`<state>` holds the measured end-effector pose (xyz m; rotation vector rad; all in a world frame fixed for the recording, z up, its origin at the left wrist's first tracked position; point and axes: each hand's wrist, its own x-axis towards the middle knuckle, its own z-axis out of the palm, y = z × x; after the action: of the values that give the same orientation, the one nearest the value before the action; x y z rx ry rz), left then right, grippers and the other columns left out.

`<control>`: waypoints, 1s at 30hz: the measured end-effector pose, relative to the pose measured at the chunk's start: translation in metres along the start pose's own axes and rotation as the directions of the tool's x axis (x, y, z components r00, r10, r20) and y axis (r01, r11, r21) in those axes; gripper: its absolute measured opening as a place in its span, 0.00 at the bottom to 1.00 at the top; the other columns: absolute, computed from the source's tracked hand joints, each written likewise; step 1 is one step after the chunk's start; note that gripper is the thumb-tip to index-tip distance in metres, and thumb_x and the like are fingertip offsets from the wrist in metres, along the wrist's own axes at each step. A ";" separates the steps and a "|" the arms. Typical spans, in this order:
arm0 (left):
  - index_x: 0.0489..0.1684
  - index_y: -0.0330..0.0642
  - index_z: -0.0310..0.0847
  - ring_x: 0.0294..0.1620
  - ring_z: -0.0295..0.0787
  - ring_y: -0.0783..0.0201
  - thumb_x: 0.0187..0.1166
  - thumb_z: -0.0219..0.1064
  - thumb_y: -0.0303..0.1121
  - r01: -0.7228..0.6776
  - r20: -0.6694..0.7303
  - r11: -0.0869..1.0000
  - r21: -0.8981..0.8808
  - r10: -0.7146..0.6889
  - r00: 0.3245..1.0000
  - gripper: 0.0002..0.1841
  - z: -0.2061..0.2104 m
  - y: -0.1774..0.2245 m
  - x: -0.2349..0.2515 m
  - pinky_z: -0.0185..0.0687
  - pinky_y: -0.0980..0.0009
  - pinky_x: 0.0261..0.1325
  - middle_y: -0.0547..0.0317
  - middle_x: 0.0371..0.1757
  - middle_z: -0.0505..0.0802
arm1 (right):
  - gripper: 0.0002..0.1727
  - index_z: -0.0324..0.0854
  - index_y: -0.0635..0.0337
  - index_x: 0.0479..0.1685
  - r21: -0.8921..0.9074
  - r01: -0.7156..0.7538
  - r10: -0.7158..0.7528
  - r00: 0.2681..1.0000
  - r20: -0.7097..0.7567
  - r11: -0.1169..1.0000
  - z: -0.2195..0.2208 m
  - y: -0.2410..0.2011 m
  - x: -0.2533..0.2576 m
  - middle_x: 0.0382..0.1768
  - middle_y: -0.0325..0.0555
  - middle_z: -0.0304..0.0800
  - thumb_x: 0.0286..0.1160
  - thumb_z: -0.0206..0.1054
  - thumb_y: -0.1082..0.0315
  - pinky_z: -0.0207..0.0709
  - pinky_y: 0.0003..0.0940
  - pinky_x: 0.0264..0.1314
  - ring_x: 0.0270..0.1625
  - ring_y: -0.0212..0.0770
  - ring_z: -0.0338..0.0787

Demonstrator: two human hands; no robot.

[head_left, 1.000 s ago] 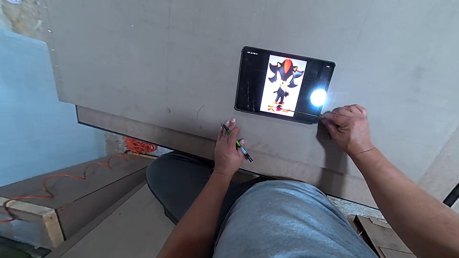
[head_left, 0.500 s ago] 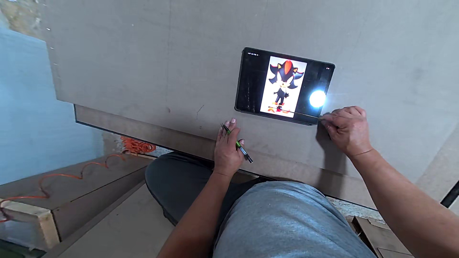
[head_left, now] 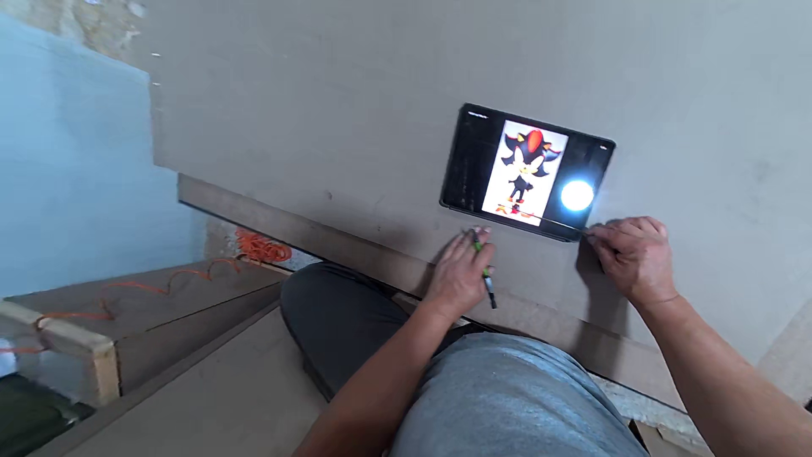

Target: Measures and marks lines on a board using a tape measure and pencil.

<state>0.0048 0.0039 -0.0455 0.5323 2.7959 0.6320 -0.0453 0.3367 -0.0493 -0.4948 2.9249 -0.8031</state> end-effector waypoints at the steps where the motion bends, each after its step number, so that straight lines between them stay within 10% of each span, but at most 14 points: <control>1: 0.67 0.41 0.84 0.91 0.65 0.53 0.88 0.60 0.40 0.008 -0.010 1.000 -0.005 -0.008 1.000 0.18 0.003 0.005 0.004 0.56 0.53 0.93 0.50 0.86 0.77 | 0.14 0.94 0.51 0.54 0.018 -0.013 0.012 1.000 0.014 1.000 -0.003 -0.003 -0.002 0.51 0.49 0.96 0.86 0.62 0.59 0.69 0.60 0.78 0.61 0.53 0.90; 11: 0.80 0.45 0.76 0.96 0.50 0.58 0.88 0.60 0.47 0.018 0.143 1.000 -0.006 -0.017 0.990 0.25 0.001 0.015 0.071 0.40 0.59 0.97 0.53 0.93 0.65 | 0.21 0.90 0.63 0.54 0.276 -0.207 0.205 0.978 0.034 0.939 -0.022 -0.029 -0.036 0.40 0.50 0.92 0.88 0.59 0.54 0.84 0.39 0.41 0.37 0.37 0.89; 16: 0.76 0.45 0.78 0.91 0.63 0.58 0.84 0.65 0.39 0.121 0.021 0.979 -0.166 -0.119 0.993 0.22 -0.022 -0.007 0.084 0.51 0.57 0.95 0.55 0.87 0.76 | 0.15 0.91 0.48 0.54 0.305 -0.422 0.342 0.896 0.283 0.854 -0.020 -0.061 0.008 0.31 0.38 0.92 0.88 0.61 0.53 0.86 0.44 0.33 0.29 0.35 0.89; 23: 0.72 0.41 0.80 0.91 0.65 0.57 0.84 0.65 0.35 0.279 -0.235 0.954 -0.111 -0.298 0.925 0.20 -0.020 -0.068 -0.031 0.60 0.58 0.93 0.52 0.87 0.76 | 0.17 0.94 0.39 0.42 0.051 -0.387 0.256 0.698 0.669 0.920 0.048 -0.124 0.103 0.29 0.36 0.94 0.87 0.61 0.46 0.83 0.59 0.42 0.35 0.43 0.92; 30: 0.81 0.43 0.74 0.95 0.54 0.58 0.88 0.59 0.38 0.313 -0.204 0.948 0.053 -0.297 0.933 0.23 -0.037 -0.108 -0.019 0.45 0.55 0.97 0.55 0.92 0.68 | 0.25 0.91 0.51 0.31 -0.031 -0.335 0.251 0.638 0.728 0.942 0.100 -0.197 0.185 0.36 0.50 0.93 0.84 0.59 0.42 0.80 0.65 0.46 0.46 0.55 0.92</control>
<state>-0.0209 -0.1074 -0.0592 0.0432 3.0075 0.5244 -0.1486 0.0683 -0.0317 -0.2265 2.1152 -0.5375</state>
